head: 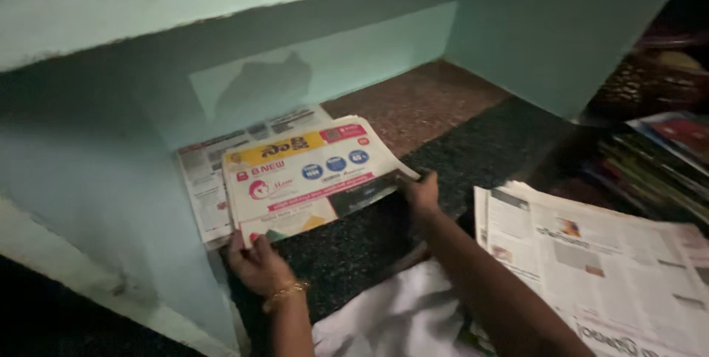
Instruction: The person sits on the floor and sorts through a stack of newspapers, separating them into smaller piles. They also wipe a section of the floor with a cloth.
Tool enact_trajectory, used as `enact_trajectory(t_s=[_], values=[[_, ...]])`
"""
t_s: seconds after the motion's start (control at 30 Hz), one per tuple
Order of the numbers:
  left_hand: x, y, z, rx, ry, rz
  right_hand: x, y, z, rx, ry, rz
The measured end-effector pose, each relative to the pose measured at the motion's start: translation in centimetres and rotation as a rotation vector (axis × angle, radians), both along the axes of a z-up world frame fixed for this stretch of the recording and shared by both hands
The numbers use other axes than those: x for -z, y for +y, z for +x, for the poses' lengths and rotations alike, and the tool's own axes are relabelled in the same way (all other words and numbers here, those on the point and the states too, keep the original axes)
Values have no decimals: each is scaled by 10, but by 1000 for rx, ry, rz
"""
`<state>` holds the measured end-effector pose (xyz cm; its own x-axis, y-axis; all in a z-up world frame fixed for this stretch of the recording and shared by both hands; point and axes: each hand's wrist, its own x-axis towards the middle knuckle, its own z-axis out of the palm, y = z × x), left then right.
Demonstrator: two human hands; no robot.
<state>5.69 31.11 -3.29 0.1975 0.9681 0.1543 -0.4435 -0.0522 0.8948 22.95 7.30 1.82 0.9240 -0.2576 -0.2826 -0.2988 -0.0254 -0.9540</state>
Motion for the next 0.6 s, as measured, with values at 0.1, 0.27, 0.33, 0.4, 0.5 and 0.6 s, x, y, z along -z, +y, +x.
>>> enact_trajectory(t_s=[0.1, 0.27, 0.33, 0.4, 0.5, 0.6], values=[[-16, -7, -10, -35, 198, 256, 27, 34, 11, 2, -133, -79], [-28, -3, -13, -200, 436, 478, 88, 79, 46, -32, -520, -526], [-19, 1, -9, -212, 492, 552, 92, 90, 53, -137, -538, -606], [-8, 4, -1, -102, 466, 473, 90, 93, 61, -236, -557, -646], [4, 5, 6, -26, 461, 472, 87, 96, 63, -254, -670, -701], [8, 8, 6, -23, 464, 509, 79, 95, 53, -266, -673, -770]])
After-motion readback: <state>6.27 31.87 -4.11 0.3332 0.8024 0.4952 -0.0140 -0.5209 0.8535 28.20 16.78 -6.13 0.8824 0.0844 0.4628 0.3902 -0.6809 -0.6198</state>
